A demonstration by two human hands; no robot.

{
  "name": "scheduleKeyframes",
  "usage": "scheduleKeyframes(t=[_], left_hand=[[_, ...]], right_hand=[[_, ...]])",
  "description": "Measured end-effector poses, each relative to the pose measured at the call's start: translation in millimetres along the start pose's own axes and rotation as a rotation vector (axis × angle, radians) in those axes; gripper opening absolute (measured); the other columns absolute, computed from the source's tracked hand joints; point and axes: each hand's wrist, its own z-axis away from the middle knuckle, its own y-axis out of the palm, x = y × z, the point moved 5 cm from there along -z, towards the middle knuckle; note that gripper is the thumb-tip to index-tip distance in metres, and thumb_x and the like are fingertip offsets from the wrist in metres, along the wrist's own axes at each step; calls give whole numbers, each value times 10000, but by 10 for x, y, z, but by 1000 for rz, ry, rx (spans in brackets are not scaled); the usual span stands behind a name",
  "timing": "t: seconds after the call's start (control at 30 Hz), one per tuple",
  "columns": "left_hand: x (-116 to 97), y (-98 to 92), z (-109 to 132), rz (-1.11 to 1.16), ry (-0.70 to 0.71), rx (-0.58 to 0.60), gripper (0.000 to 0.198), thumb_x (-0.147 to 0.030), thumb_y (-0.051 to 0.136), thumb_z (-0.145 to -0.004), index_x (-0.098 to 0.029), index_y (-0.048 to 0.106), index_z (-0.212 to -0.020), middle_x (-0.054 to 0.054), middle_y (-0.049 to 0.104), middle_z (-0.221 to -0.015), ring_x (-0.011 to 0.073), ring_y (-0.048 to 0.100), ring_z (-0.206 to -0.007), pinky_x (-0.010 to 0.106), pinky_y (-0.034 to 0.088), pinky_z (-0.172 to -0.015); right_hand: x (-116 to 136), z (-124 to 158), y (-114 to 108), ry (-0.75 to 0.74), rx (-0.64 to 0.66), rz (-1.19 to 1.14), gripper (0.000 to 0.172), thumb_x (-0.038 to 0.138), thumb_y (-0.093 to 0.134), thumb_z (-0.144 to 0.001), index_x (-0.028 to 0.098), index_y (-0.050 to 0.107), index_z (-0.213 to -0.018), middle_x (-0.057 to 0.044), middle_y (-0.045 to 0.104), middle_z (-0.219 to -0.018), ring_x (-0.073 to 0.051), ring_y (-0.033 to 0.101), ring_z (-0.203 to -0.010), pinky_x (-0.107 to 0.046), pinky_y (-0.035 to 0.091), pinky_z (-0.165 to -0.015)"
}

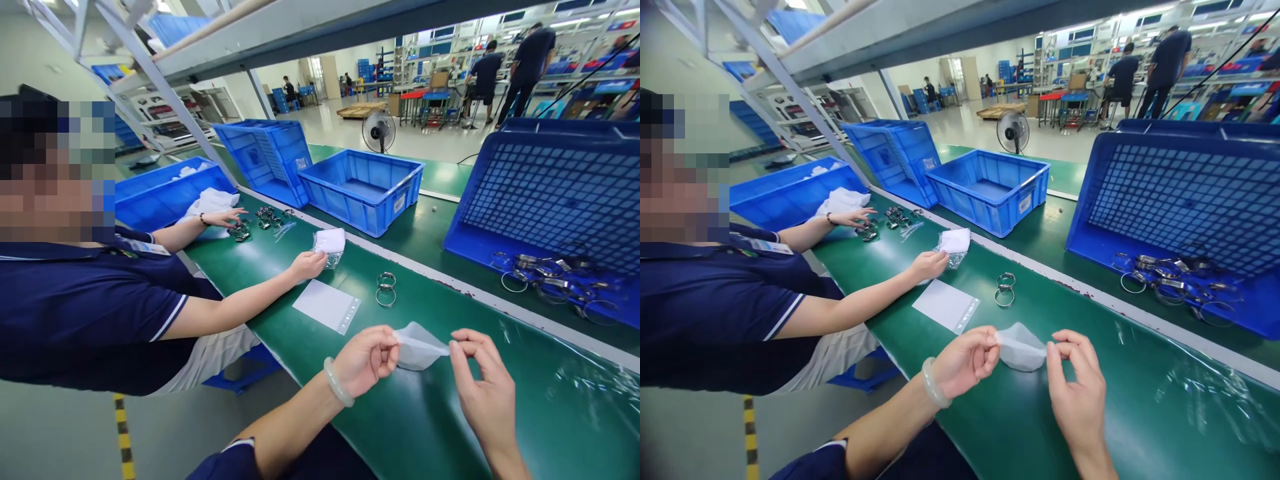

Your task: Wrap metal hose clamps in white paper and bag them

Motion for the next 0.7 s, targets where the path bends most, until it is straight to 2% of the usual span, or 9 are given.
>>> scheduleKeyframes(t=[0.13, 0.23, 0.33, 0.43, 0.5, 0.6, 0.7], left_hand=[[-274, 371, -102, -38, 111, 121, 152, -208, 660, -690, -142, 523, -699, -18, 565, -540, 62, 521, -456, 132, 337, -394], [-280, 472, -104, -118, 152, 187, 172, -241, 673, -691, -138, 540, -729, 1, 594, -557, 86, 551, -466, 144, 369, -387], [-42, 249, -83, -198, 98, 114, 161, -240, 656, -676, -129, 545, -715, 5, 585, -532, 84, 536, -444, 141, 368, -376], [306, -172, 0, -243, 10, -25, 152, -246, 624, -656, -131, 528, -679, -8, 544, -488, 75, 504, -426, 136, 349, -371], [512, -428, 100, -265, -43, -92, 155, -258, 609, -651, -137, 514, -669, -14, 529, -489, 76, 499, -438, 135, 347, -376], [677, -681, 255, -363, -69, -183, 162, -274, 602, -664, -137, 514, -675, -15, 528, -515, 79, 503, -468, 134, 354, -380], [716, -779, 329, -494, -68, -232, 218, -337, 604, -702, -132, 531, -715, 1, 555, -580, 91, 526, -494, 139, 366, -364]], right_hand=[[210, -172, -257, 1, -182, 11, 177, 317, 560, -869, 202, 582, -736, -65, 599, -942, -200, 567, -846, -327, 427, -776], [256, -104, -380, -52, -211, 64, 156, 301, 561, -868, 203, 583, -748, -63, 597, -953, -200, 572, -865, -327, 424, -793], [101, 197, -300, -109, -73, 153, 161, 290, 539, -881, 212, 571, -744, -71, 597, -946, -204, 582, -865, -316, 441, -760], [-94, 628, -106, -138, 116, 217, 163, 277, 513, -897, 219, 555, -751, -80, 605, -929, -199, 599, -829, -287, 465, -674], [-143, 868, -10, -122, 194, 223, 138, 262, 500, -906, 220, 548, -784, -82, 611, -926, -196, 609, -823, -275, 474, -649], [-58, 1032, 67, -100, 214, 172, 66, 224, 497, -909, 213, 541, -862, -82, 616, -937, -195, 615, -846, -287, 482, -698], [82, 1025, 190, -99, 237, 97, 59, 168, 492, -911, 203, 537, -926, -76, 614, -945, -190, 605, -884, -296, 475, -754]])
